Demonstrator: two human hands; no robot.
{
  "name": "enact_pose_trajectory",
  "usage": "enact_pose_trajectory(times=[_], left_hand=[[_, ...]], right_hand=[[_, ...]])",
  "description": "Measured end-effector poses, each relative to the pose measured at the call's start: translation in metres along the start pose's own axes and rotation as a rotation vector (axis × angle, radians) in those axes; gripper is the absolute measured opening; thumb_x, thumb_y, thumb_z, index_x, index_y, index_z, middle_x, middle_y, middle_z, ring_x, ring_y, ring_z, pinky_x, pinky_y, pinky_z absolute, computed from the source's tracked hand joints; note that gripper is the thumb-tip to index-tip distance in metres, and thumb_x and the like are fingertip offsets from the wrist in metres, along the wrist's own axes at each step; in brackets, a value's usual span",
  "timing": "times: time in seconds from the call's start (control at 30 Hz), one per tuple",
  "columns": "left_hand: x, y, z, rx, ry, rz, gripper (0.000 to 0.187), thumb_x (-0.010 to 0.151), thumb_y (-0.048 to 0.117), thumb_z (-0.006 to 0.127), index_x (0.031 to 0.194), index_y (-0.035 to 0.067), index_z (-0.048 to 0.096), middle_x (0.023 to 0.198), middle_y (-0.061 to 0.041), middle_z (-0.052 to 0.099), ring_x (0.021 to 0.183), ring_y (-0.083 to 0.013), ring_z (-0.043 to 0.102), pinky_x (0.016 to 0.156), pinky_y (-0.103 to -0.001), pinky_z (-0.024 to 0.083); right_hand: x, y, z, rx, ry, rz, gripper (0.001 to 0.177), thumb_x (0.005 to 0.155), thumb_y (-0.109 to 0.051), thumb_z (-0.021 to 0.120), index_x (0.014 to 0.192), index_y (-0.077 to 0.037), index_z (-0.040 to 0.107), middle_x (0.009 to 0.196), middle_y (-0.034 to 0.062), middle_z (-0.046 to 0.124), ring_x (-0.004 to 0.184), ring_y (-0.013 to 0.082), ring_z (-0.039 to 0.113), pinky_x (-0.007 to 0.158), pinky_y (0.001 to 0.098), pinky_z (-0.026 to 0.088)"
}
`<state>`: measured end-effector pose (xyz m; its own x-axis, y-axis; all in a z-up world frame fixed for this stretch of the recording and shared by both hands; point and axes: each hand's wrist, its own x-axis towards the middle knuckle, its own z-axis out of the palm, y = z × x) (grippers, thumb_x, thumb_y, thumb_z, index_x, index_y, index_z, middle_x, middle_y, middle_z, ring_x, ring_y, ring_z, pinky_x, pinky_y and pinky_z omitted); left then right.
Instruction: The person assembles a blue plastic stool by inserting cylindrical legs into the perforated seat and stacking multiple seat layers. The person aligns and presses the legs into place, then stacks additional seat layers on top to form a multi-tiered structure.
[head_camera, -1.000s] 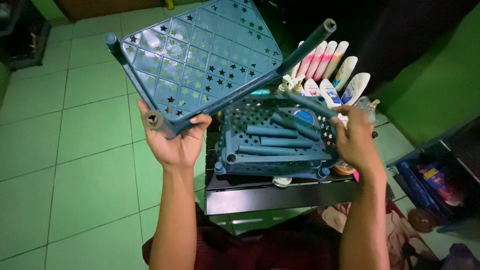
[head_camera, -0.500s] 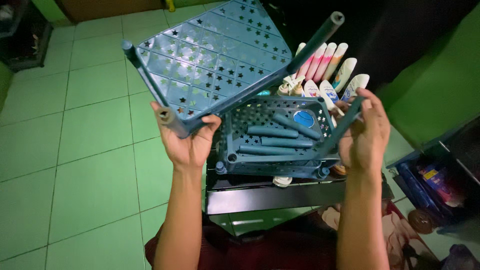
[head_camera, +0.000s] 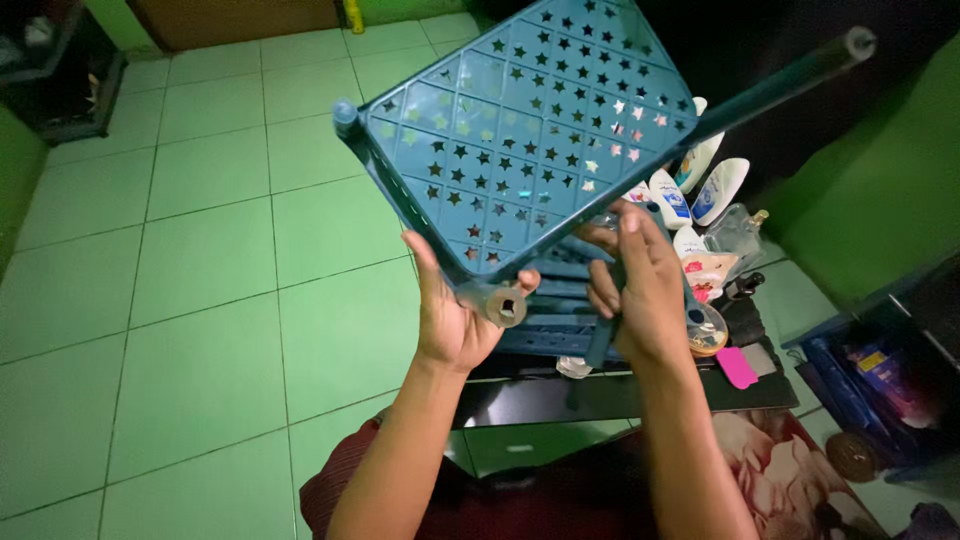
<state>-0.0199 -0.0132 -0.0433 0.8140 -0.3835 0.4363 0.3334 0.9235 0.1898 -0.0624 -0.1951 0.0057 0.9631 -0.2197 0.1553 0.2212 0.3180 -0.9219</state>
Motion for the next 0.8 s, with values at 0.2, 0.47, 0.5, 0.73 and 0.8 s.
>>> enact_pose_trajectory(times=[0.2,0.47,0.5,0.73,0.8], left_hand=[[-0.004,-0.014,-0.007,0.157,-0.04,-0.089,0.075,0.113,0.064,0.036,0.152,0.001,0.048,0.134,-0.017,0.065,0.107,-0.0308,0.068,0.096,-0.046,0.056],[-0.003,0.002,-0.018,0.15,-0.068,-0.07,0.089,0.105,0.077,0.033,0.147,0.002,0.054,0.147,-0.017,0.061,0.137,-0.0308,0.058,0.122,-0.05,0.043],[-0.002,0.006,-0.017,0.026,-0.11,-0.066,0.094,0.106,0.082,0.03,0.147,0.0,0.056,0.147,-0.018,0.062,0.137,-0.0324,0.058,0.122,-0.051,0.042],[0.004,0.036,-0.007,-0.041,-0.003,-0.219,0.105,0.098,0.085,0.032,0.147,-0.006,0.051,0.144,-0.021,0.061,0.13,-0.0349,0.06,0.115,-0.054,0.044],[0.007,0.04,-0.006,-0.206,-0.085,-0.33,0.102,0.11,0.082,0.031,0.151,-0.01,0.049,0.148,-0.024,0.06,0.131,-0.0367,0.06,0.117,-0.053,0.045]], right_hand=[[0.004,0.009,-0.007,0.187,0.004,-0.085,0.018,0.11,-0.016,0.049,0.124,-0.007,0.054,0.095,0.0004,0.058,0.047,0.0053,0.034,0.043,0.0217,0.03],[0.022,0.018,-0.055,0.236,-0.019,-0.09,0.018,0.11,-0.019,0.047,0.106,-0.006,0.059,0.077,0.0013,0.054,0.047,0.0049,0.035,0.044,0.0224,0.031],[0.023,0.019,-0.061,0.266,-0.021,-0.061,0.02,0.112,-0.021,0.049,0.103,-0.006,0.058,0.071,-0.0008,0.051,0.046,0.0047,0.034,0.043,0.0218,0.03],[0.034,0.027,-0.072,0.342,0.246,0.145,0.019,0.107,-0.021,0.049,0.097,-0.008,0.058,0.063,-0.0023,0.054,0.048,0.0079,0.042,0.047,0.0206,0.038],[0.035,0.026,-0.073,0.413,0.216,0.187,0.017,0.107,-0.019,0.05,0.102,-0.006,0.06,0.067,-0.0015,0.058,0.048,0.007,0.042,0.047,0.0192,0.039]])
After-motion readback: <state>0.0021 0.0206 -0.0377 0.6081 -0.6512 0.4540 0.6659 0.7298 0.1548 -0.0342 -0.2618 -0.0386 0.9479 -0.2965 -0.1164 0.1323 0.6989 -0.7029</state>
